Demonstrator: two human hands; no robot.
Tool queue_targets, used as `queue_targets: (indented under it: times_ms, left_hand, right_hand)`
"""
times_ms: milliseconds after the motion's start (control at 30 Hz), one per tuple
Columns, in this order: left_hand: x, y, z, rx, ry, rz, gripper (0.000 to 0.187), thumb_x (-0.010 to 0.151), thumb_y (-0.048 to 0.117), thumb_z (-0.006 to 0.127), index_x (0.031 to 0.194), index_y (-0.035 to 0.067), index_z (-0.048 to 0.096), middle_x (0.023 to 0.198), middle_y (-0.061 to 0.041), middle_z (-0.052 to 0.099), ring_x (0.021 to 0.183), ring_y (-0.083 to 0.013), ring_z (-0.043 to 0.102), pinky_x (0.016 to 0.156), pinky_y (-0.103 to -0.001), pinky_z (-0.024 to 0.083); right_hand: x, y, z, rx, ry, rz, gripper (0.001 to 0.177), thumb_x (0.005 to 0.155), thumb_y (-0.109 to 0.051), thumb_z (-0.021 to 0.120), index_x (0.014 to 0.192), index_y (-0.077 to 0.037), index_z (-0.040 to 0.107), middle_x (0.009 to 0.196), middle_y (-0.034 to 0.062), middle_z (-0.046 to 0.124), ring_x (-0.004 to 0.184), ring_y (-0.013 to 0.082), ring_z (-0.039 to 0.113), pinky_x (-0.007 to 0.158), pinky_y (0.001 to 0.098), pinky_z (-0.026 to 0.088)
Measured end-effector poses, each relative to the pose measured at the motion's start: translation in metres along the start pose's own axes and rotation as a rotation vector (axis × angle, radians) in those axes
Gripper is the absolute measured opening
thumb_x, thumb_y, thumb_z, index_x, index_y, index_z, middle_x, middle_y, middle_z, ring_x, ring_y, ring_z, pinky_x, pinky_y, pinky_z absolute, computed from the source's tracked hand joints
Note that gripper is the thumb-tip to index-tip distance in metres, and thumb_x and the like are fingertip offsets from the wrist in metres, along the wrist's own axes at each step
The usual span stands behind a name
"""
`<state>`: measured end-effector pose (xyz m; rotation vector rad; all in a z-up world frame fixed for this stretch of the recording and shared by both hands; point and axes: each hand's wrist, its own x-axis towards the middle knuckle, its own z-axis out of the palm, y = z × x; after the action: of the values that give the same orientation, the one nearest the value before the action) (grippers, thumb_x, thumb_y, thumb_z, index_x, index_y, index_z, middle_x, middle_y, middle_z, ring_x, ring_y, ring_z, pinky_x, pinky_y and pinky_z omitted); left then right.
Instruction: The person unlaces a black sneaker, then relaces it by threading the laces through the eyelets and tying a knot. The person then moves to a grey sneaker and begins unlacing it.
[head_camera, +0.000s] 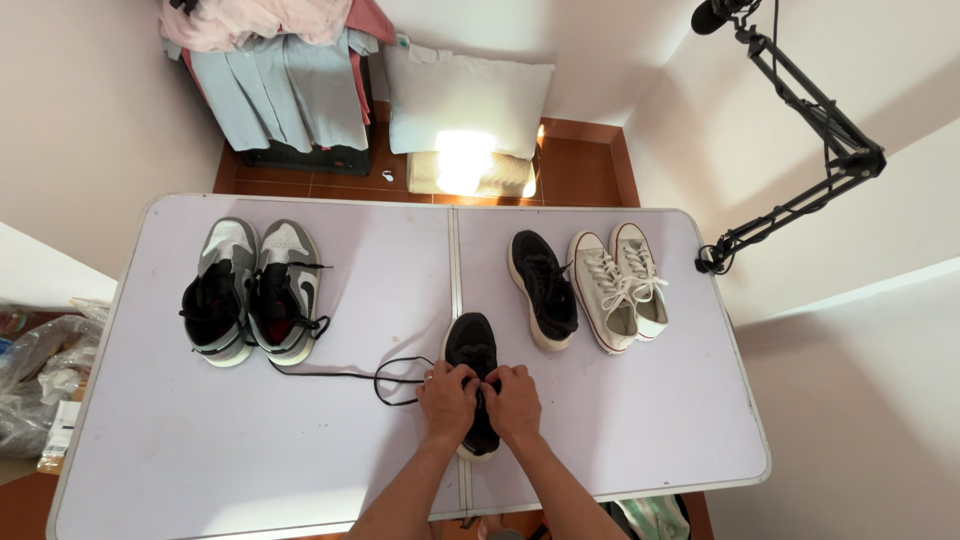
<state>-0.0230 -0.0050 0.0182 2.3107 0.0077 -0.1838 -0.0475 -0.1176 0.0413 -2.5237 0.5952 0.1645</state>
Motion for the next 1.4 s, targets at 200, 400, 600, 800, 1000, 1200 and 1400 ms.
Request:
queue_targets:
  times_ms: [200,400,600,800,1000,1200,1400]
  left_hand:
    - [0.002,-0.003,0.000,0.003,-0.043,-0.008,0.005,0.087,0.019,0.073,0.088,0.014,0.075,0.100,-0.004,0.061,0.106,-0.0278,0.057,0.094,-0.049,0.039]
    - [0.001,-0.011,0.011,0.141,0.020,0.094,0.007,0.086,0.019,0.070,0.090,0.014,0.074,0.101,-0.007,0.061,0.104,-0.0292,0.059,0.094,-0.049,0.041]
    - [0.000,-0.018,0.018,0.321,0.004,0.187,0.007,0.090,0.016,0.064,0.092,0.013,0.070,0.105,-0.008,0.061,0.104,-0.0321,0.062,0.089,-0.049,0.045]
    - [0.002,-0.008,0.015,0.295,0.013,0.168,0.009,0.090,0.019,0.065,0.086,0.015,0.072,0.101,-0.007,0.061,0.102,-0.0324,0.061,0.089,-0.048,0.044]
    - [-0.002,-0.001,0.008,0.206,0.006,0.109,0.010,0.089,0.023,0.067,0.090,0.016,0.075,0.099,-0.005,0.062,0.102,-0.0287,0.060,0.091,-0.048,0.042]
    - [-0.018,-0.010,-0.005,0.160,0.019,0.179,0.034,0.086,0.013,0.066,0.121,0.016,0.066,0.118,-0.010,0.058,0.115,-0.0301,0.055,0.097,-0.048,0.041]
    - [-0.022,-0.015,0.004,0.292,0.049,0.172,0.042,0.088,0.010,0.063,0.129,0.019,0.060,0.137,-0.012,0.052,0.132,-0.0303,0.048,0.108,-0.049,0.037]
  right_hand:
    - [-0.004,-0.004,0.000,-0.029,0.021,-0.014,0.015,0.088,-0.024,0.072,0.099,-0.014,0.075,0.113,0.0025,0.062,0.109,0.0249,0.060,0.090,0.0401,0.053]
    - [0.002,0.003,0.010,0.051,0.081,-0.043,0.024,0.085,-0.021,0.075,0.106,-0.009,0.075,0.112,0.0081,0.062,0.105,0.0284,0.062,0.090,0.0402,0.053]
    - [0.008,0.023,0.020,0.173,0.082,-0.064,0.032,0.081,-0.020,0.078,0.109,-0.005,0.075,0.110,0.0120,0.063,0.101,0.0303,0.065,0.088,0.0397,0.053]
    - [0.010,0.026,0.021,0.220,0.103,-0.083,0.024,0.081,-0.019,0.078,0.102,-0.008,0.079,0.105,0.0122,0.065,0.098,0.0304,0.066,0.088,0.0398,0.054]
    - [0.007,0.016,0.017,0.021,0.033,-0.049,0.016,0.087,-0.023,0.072,0.098,-0.011,0.074,0.109,0.0083,0.063,0.101,0.0293,0.063,0.086,0.0414,0.054]
    - [0.012,0.011,0.019,-0.165,-0.084,-0.203,0.018,0.095,-0.025,0.064,0.103,-0.009,0.064,0.112,0.0088,0.058,0.108,0.0290,0.058,0.087,0.0419,0.054]
    - [0.019,0.029,0.017,-0.159,-0.126,-0.364,0.015,0.097,-0.021,0.061,0.104,-0.007,0.061,0.115,0.0103,0.058,0.111,0.0317,0.057,0.092,0.0499,0.045]
